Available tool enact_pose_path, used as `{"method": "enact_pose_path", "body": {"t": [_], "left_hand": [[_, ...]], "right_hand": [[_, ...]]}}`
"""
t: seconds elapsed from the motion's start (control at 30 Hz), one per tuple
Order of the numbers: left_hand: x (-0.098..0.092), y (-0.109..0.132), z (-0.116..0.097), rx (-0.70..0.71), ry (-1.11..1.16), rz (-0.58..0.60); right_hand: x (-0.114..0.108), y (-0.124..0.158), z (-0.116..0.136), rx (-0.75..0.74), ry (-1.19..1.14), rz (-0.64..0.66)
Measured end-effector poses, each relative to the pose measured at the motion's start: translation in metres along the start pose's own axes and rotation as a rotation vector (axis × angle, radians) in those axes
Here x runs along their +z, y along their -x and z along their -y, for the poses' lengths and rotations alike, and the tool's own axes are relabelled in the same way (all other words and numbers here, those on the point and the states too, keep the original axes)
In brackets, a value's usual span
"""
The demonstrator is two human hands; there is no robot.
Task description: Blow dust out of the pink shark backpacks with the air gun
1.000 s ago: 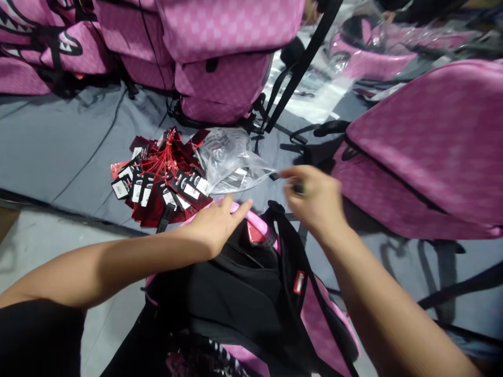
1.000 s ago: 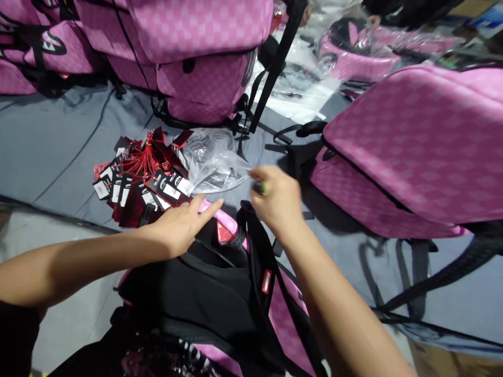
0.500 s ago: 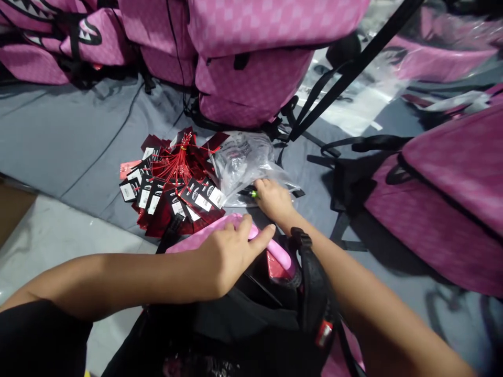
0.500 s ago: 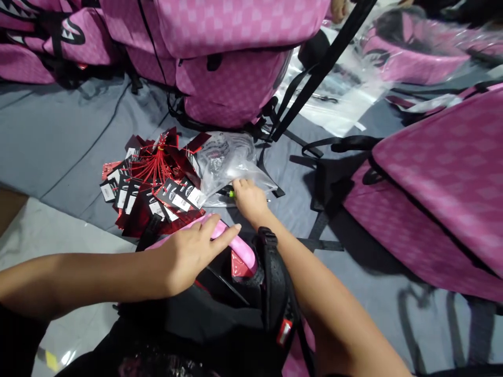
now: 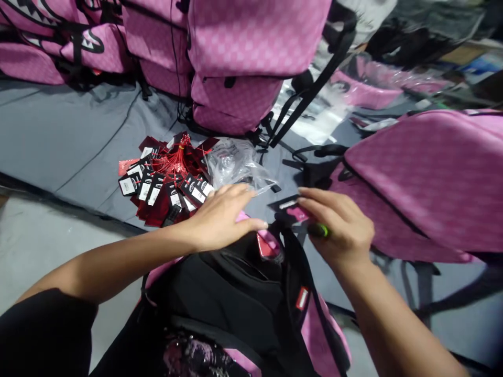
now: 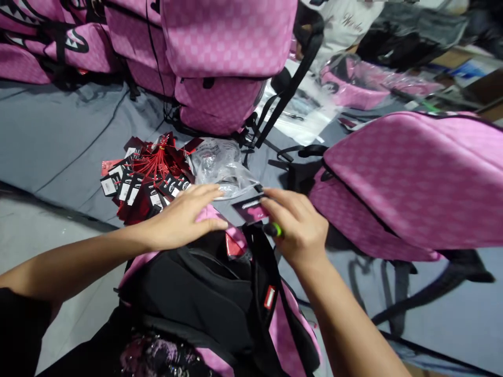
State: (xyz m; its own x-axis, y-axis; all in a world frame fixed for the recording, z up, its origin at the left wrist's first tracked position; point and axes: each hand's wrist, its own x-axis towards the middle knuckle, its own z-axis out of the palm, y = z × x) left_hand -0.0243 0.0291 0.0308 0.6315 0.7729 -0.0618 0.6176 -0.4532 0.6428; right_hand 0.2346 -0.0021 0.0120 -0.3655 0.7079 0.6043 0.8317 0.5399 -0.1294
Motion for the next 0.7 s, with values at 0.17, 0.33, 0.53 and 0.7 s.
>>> {"method": "enact_pose_path", "body": {"t": [0.17, 0.33, 0.53, 0.7], "left_hand": [[0.007, 0.012, -0.021, 0.025, 0.76, 0.315], [0.029, 0.033, -0.026, -0.07, 1.007, 0.108], [0.039, 0.054, -0.029, 0.042, 0.871, -0.094], [0.04, 0.086, 0.012, 0.059, 0.308, -0.418]], "right_hand": [[-0.034, 0.015, 0.061, 0.026, -0.109, 0.028], [-0.044, 0.021, 0.092, 0.271, -0.335, -0.044], [-0.053, 0.02, 0.119, 0.677, -0.49, 0.138], [-0.04, 0.037, 0.112, 0.503, -0.176, 0.162]]}}
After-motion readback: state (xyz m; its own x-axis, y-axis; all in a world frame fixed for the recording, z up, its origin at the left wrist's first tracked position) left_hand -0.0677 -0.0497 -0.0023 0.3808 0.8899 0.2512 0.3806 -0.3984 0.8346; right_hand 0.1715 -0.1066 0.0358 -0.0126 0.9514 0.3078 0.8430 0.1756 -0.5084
